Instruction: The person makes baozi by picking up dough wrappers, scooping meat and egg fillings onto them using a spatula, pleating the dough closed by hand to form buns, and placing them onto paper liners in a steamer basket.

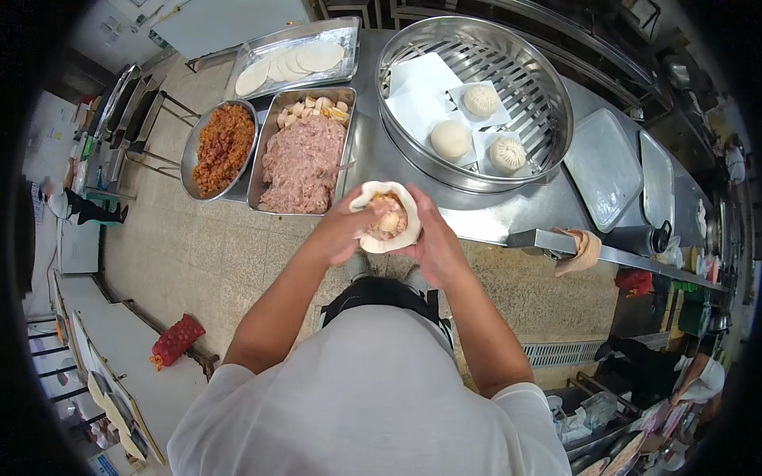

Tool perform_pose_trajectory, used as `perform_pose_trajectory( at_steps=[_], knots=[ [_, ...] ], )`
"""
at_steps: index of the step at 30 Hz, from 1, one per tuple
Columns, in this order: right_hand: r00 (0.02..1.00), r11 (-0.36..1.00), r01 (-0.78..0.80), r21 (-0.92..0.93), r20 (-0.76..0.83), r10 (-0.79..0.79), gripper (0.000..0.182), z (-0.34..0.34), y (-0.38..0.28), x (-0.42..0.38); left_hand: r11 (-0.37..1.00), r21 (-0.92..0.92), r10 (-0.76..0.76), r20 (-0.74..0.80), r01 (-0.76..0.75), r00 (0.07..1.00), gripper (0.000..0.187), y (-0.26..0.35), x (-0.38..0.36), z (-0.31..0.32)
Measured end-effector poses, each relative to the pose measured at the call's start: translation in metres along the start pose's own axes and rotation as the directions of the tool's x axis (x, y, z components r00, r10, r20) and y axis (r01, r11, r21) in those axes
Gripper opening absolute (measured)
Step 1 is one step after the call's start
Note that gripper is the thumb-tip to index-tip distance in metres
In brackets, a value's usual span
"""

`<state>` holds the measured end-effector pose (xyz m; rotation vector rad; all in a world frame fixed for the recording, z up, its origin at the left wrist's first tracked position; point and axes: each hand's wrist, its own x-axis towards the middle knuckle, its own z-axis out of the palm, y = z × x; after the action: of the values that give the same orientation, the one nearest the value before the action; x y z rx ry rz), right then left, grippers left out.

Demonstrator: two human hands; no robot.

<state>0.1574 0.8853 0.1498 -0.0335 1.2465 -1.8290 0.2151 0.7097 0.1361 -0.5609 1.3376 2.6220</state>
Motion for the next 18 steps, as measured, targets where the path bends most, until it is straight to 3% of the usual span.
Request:
perform_pose_trajectory(
  at_steps=[1, 3, 5, 6, 7, 8, 9, 10, 11, 12, 13, 14, 15, 17, 18],
  knots=[
    [0.996, 0.996, 0.091, 0.006, 0.015, -0.091, 0.067, 0.002, -0.002, -0.006, 0.999, -0.041, 0.022, 0.016, -0.021, 1.000, 0.043, 0.010, -0.009, 0.002],
    [0.998, 0.998, 0.065, -0.012, -0.023, -0.065, 0.066, 0.005, 0.012, 0.005, 0.996, -0.092, -0.008, 0.007, 0.009, 1.000, 0.048, 0.004, -0.004, -0.001],
    [0.989, 0.996, -0.087, 0.015, -0.117, 0.088, 0.070, 0.010, 0.019, 0.023, 0.993, 0.106, -0.052, -0.021, 0.054, 0.998, 0.043, -0.013, 0.019, -0.008],
    [0.994, 0.988, -0.085, 0.126, -0.063, 0.094, 0.069, 0.000, 0.023, 0.034, 0.978, 0.205, -0.047, 0.030, 0.040, 0.998, 0.039, -0.004, 0.016, -0.003],
    [0.994, 0.989, -0.083, 0.122, -0.061, 0.091, 0.069, 0.001, 0.013, 0.030, 0.978, 0.204, -0.042, 0.032, 0.035, 0.999, 0.039, 0.014, 0.008, 0.003],
    [0.997, 0.980, -0.011, 0.199, 0.081, -0.005, 0.068, 0.007, -0.005, 0.018, 0.986, 0.165, -0.019, -0.016, 0.022, 1.000, 0.040, 0.038, -0.003, 0.007],
    [0.973, 0.955, 0.040, 0.292, 0.205, -0.103, 0.068, 0.016, -0.019, 0.001, 0.992, 0.125, -0.013, -0.069, 0.022, 0.998, 0.045, 0.051, -0.012, 0.002],
    [0.974, 0.941, 0.027, 0.337, 0.205, -0.101, 0.067, 0.025, -0.033, -0.012, 0.994, 0.103, 0.037, -0.064, -0.030, 0.997, 0.064, 0.057, -0.006, -0.011],
    [0.972, 0.941, 0.031, 0.337, 0.210, -0.107, 0.067, 0.024, -0.033, -0.013, 0.994, 0.108, 0.043, -0.063, -0.036, 0.997, 0.064, 0.050, -0.004, -0.014],
    [0.978, 0.970, 0.123, 0.210, 0.138, -0.153, 0.066, 0.022, -0.033, -0.015, 0.968, -0.223, 0.112, -0.008, -0.111, 0.994, 0.069, 0.037, -0.004, -0.016],
    [0.976, 0.977, 0.201, 0.074, 0.069, -0.206, 0.065, 0.019, -0.032, -0.015, 0.832, -0.534, 0.191, 0.023, -0.150, 0.981, 0.075, 0.023, -0.005, -0.017],
    [0.978, 0.979, 0.196, 0.062, 0.055, -0.200, 0.055, 0.011, -0.027, -0.011, 0.738, -0.663, 0.149, -0.017, -0.123, 0.989, 0.085, 0.007, -0.001, -0.012],
    [0.978, 0.978, 0.199, 0.062, 0.050, -0.202, 0.055, 0.009, -0.023, -0.008, 0.739, -0.663, 0.147, -0.012, -0.118, 0.989, 0.085, 0.004, 0.000, -0.010],
    [0.978, 0.968, 0.206, -0.140, -0.011, -0.210, 0.045, 0.004, -0.017, -0.006, 0.739, -0.660, 0.158, -0.027, -0.136, 0.987, 0.096, -0.005, 0.003, -0.004],
    [0.967, 0.964, 0.252, -0.088, -0.005, -0.253, 0.036, 0.008, -0.021, -0.008, 0.788, -0.604, 0.253, 0.136, -0.122, 0.958, 0.087, 0.009, -0.007, 0.001]
  ],
)
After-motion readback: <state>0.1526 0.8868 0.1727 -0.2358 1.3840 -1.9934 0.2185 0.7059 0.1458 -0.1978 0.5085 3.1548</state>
